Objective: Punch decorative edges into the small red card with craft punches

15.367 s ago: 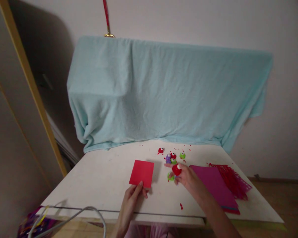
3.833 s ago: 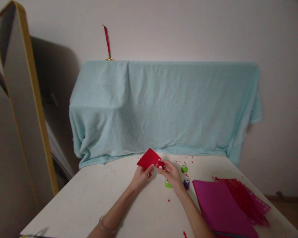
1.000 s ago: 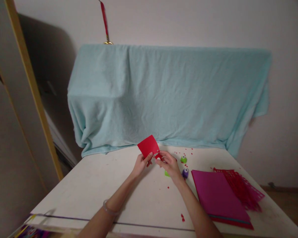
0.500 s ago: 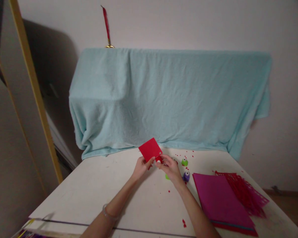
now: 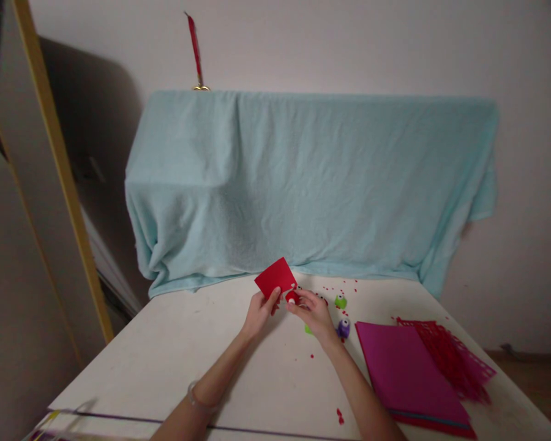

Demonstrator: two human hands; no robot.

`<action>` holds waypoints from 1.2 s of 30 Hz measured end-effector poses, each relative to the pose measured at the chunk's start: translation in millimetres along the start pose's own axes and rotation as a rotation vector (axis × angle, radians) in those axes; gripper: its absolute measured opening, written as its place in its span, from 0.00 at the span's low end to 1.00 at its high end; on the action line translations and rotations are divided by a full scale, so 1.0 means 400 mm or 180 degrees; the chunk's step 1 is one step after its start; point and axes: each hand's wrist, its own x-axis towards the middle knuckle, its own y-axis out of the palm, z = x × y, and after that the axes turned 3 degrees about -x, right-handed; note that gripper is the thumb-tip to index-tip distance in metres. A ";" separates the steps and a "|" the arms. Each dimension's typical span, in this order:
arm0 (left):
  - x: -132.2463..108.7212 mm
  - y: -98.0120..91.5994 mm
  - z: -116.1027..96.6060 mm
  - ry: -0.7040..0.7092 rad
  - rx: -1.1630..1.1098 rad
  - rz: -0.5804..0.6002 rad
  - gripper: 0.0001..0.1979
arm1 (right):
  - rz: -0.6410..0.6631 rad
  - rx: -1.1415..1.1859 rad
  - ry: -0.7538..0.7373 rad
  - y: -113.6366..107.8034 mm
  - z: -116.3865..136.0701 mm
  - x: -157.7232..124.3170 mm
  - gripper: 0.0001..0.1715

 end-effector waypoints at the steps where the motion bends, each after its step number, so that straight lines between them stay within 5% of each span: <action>1: -0.001 0.000 0.000 -0.0001 0.0028 0.0011 0.26 | -0.0010 0.0003 -0.0008 0.000 0.000 0.000 0.28; 36: -0.005 0.014 0.033 -0.0137 0.0077 0.0341 0.24 | 0.0126 0.0192 -0.0155 -0.002 0.034 -0.005 0.21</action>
